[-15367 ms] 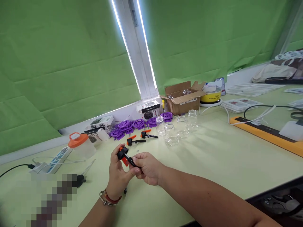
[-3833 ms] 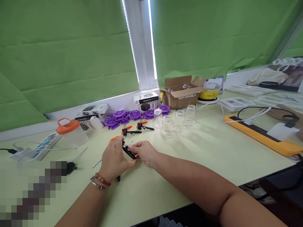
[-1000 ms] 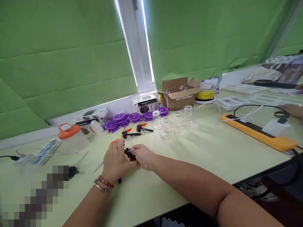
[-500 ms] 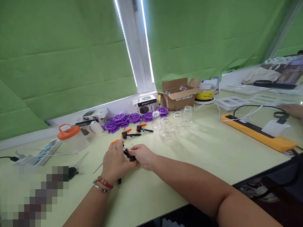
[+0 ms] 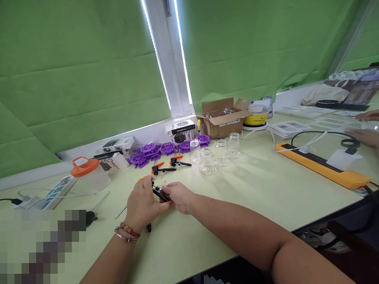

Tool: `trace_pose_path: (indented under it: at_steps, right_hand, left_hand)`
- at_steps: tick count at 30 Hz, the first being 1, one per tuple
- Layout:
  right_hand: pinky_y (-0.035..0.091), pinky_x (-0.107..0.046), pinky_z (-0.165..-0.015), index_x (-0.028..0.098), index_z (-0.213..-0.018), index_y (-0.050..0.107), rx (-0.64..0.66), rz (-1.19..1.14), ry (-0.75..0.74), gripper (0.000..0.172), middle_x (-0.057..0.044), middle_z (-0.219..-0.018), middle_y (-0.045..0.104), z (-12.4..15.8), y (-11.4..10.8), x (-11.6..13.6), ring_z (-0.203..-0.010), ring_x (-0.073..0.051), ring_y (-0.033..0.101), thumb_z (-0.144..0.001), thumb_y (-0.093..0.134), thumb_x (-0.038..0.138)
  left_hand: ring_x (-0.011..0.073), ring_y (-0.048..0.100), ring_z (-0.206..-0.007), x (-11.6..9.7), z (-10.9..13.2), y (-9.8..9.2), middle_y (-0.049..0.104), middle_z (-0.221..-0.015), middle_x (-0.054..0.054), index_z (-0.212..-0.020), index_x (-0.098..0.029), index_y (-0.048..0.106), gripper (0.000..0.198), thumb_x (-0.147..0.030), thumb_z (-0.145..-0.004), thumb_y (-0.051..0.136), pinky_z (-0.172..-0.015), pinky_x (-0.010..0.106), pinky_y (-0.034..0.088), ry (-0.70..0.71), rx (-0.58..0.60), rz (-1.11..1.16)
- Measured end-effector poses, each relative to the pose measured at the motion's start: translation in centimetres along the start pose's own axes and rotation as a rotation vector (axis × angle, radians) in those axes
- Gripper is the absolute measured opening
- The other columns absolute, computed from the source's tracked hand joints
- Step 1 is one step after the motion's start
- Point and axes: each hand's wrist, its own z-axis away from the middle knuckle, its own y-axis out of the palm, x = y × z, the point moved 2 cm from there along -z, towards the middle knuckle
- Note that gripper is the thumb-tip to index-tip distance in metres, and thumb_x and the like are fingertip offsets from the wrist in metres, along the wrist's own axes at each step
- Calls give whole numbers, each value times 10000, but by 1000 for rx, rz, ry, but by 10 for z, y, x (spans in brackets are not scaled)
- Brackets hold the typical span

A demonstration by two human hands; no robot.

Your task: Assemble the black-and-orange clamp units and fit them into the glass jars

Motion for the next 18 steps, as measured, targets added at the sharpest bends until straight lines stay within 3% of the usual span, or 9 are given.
trace_pose_path:
  at_steps: [3,8,18]
  right_hand:
    - [475,-271,-603,120,-731,585,32,7,-13,141,-39,-680,606,1,1,2,-600,-127,583,-832,585,218]
    - [442,-247,-484,149,-752,550,-78,117,29,104,12,-583,539,3,0,6,-483,-104,507,-833,570,212]
    - [369,-201,-405,163,-780,550,-54,176,26,59,30,-571,520,9,2,13,-461,-92,489,-745,596,173]
  left_hand:
    - [324,526,-1040,1,-1,-2,571,-1084,138,-1181,-157,416,756,-501,-553,662,-827,428,447,-18,11,14]
    - [319,516,-1066,0,-1,-2,566,-1109,150,-1191,-137,419,820,-568,-536,662,-841,424,450,-28,29,25]
    - [317,531,-1055,2,-1,-1,574,-1093,151,-1192,-124,426,894,-644,-503,657,-826,424,467,-40,33,24]
